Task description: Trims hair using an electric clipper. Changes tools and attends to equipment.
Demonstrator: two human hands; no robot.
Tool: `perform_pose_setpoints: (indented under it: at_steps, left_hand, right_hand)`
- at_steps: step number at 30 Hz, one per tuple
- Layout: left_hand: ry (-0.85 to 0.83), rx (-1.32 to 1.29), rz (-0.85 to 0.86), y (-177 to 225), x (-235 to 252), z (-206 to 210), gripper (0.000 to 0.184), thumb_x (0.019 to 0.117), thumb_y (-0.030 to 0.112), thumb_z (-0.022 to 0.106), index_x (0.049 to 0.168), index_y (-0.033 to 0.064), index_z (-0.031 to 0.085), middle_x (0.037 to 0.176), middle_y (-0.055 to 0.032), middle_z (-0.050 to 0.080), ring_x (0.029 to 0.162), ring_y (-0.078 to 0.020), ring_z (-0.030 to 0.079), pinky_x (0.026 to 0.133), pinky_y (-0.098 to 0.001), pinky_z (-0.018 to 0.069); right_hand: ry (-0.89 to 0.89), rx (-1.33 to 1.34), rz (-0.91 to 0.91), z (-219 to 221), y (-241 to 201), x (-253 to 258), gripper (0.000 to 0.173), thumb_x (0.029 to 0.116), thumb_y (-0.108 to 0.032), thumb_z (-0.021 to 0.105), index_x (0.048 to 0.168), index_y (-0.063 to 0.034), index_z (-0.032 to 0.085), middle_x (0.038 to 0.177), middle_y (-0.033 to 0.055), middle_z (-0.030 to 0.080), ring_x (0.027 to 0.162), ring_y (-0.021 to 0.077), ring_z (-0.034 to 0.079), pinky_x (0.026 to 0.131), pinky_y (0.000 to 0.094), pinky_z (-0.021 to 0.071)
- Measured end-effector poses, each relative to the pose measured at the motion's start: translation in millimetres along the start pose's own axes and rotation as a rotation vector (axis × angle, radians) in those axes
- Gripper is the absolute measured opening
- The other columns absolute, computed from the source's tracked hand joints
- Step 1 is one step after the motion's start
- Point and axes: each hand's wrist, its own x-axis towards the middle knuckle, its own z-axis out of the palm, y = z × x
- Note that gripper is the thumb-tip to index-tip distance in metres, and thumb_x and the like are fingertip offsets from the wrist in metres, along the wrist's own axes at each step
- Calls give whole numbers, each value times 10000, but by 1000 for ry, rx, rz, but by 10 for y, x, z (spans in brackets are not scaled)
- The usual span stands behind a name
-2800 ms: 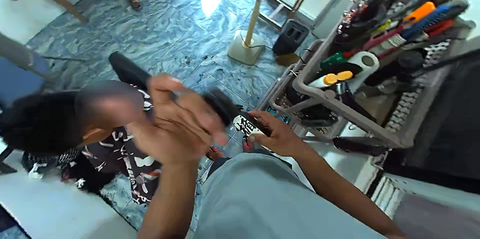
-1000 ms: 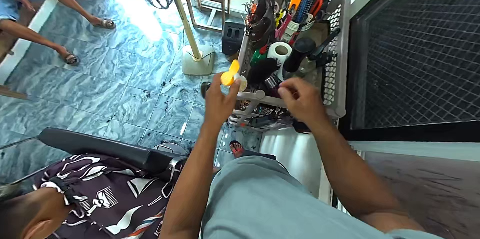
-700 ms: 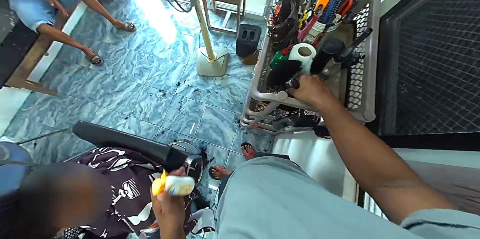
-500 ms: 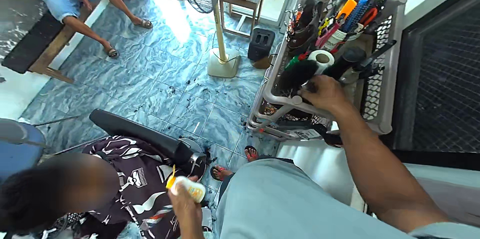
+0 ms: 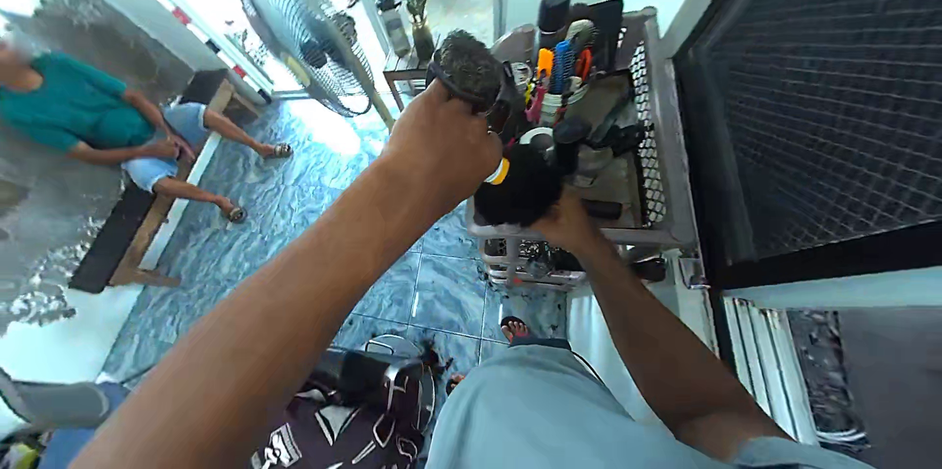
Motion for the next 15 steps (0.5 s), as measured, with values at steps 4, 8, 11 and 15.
perform_pose_setpoints:
  at_steps: [4, 8, 11, 15]
  left_hand:
    - [-138, 153, 103, 29, 306, -236, 195, 950, -36, 560, 1006, 82, 705, 943, -138, 690, 996, -339, 666, 959, -534, 464]
    - [-112, 86, 123, -148, 522, -176, 157, 959, 162, 672, 1101, 111, 715, 981, -152, 702, 1007, -370, 670, 948, -575, 470]
    - [-81, -101, 40, -284, 610, 197, 339, 919, 346, 744, 1224, 206, 696, 1070, -127, 716, 1076, -373, 659, 992, -614, 456]
    - [243, -658, -195, -73, 343, 1219, 484, 931, 431, 726, 1349, 192, 674, 1201, -102, 729, 1180, -344, 643, 1033, -606, 472]
  right_hand:
    - [-10, -3, 68, -111, 74, 51, 411, 860, -105, 785, 1237, -2, 658, 1165, 170, 701, 1094, 261, 684, 991, 508, 549]
    - [1, -6, 73, -200, 119, 132, 401, 861, -146, 803, 1222, -34, 668, 1147, 126, 716, 1076, 207, 697, 977, 477, 568]
    - [-6, -5, 34, -273, 202, 196, 399, 856, -138, 811, 1214, -27, 674, 1166, 130, 709, 1088, 203, 693, 994, 464, 565]
    - [-12, -29, 126, -518, 265, 173, 450, 843, -145, 823, 1241, -32, 645, 1099, 139, 724, 1046, 230, 707, 944, 524, 572]
